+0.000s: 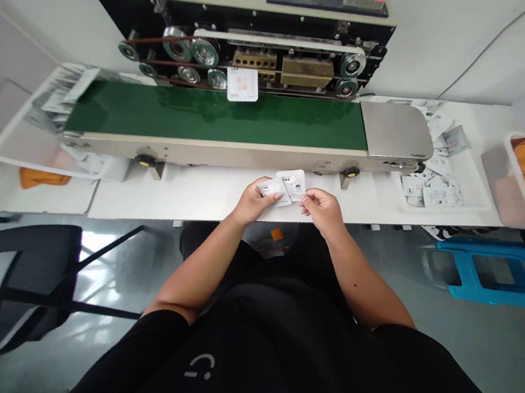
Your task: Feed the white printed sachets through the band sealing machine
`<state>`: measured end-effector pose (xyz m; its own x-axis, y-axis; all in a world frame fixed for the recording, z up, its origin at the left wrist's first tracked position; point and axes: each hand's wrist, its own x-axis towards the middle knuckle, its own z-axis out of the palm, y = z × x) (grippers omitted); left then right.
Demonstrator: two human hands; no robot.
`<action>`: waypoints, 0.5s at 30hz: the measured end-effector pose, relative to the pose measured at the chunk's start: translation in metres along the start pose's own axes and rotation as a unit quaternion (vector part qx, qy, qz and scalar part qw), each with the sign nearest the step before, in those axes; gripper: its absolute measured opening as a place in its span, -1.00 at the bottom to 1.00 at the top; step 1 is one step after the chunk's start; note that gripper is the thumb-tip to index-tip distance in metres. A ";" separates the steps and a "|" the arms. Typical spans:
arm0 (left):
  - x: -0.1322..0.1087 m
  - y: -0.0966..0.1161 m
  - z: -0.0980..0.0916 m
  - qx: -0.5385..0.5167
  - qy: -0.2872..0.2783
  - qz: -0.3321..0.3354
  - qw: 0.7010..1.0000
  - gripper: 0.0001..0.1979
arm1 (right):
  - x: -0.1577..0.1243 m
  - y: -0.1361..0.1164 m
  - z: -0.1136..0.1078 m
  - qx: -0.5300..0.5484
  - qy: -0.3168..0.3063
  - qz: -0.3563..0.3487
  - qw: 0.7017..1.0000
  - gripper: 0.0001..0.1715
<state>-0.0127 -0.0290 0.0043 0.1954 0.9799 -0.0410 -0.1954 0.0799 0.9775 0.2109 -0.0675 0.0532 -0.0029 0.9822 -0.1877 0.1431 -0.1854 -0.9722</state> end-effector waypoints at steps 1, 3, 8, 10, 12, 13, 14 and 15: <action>0.000 0.000 0.000 -0.001 -0.001 -0.002 1.000 -0.47 | 0.001 -0.004 -0.003 0.015 0.015 -0.009 1.000 -0.57; 0.000 -0.002 0.000 -0.004 0.001 -0.006 1.000 -0.44 | 0.003 -0.013 -0.009 0.043 0.038 -0.023 0.998 -0.58; 0.000 -0.003 -0.001 -0.010 0.011 -0.018 1.000 -0.43 | 0.009 -0.047 -0.033 0.091 0.065 -0.035 0.993 -0.64; 0.000 -0.002 0.000 -0.009 0.013 -0.021 1.000 -0.42 | 0.012 -0.066 -0.047 0.103 0.070 -0.040 0.991 -0.70; -0.001 0.000 0.000 -0.003 0.013 -0.021 1.000 -0.43 | 0.019 -0.088 -0.063 0.108 0.089 -0.040 0.989 -0.76; -0.001 0.000 0.000 -0.001 0.012 -0.021 1.000 -0.43 | 0.024 -0.100 -0.071 0.110 0.104 -0.039 0.988 -0.79; -0.001 0.001 0.000 0.000 0.011 -0.020 1.000 -0.44 | 0.031 -0.111 -0.079 0.114 0.116 -0.039 0.986 -0.83; -0.001 0.001 0.000 0.000 0.009 -0.020 1.000 -0.44 | 0.039 -0.122 -0.087 0.118 0.128 -0.036 0.984 -0.86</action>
<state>-0.0130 -0.0301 0.0053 0.1856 0.9791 -0.0835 -0.1880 0.1188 0.9750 0.2793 -0.0042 0.1765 0.2489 0.9629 -0.1044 -0.0821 -0.0864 -0.9929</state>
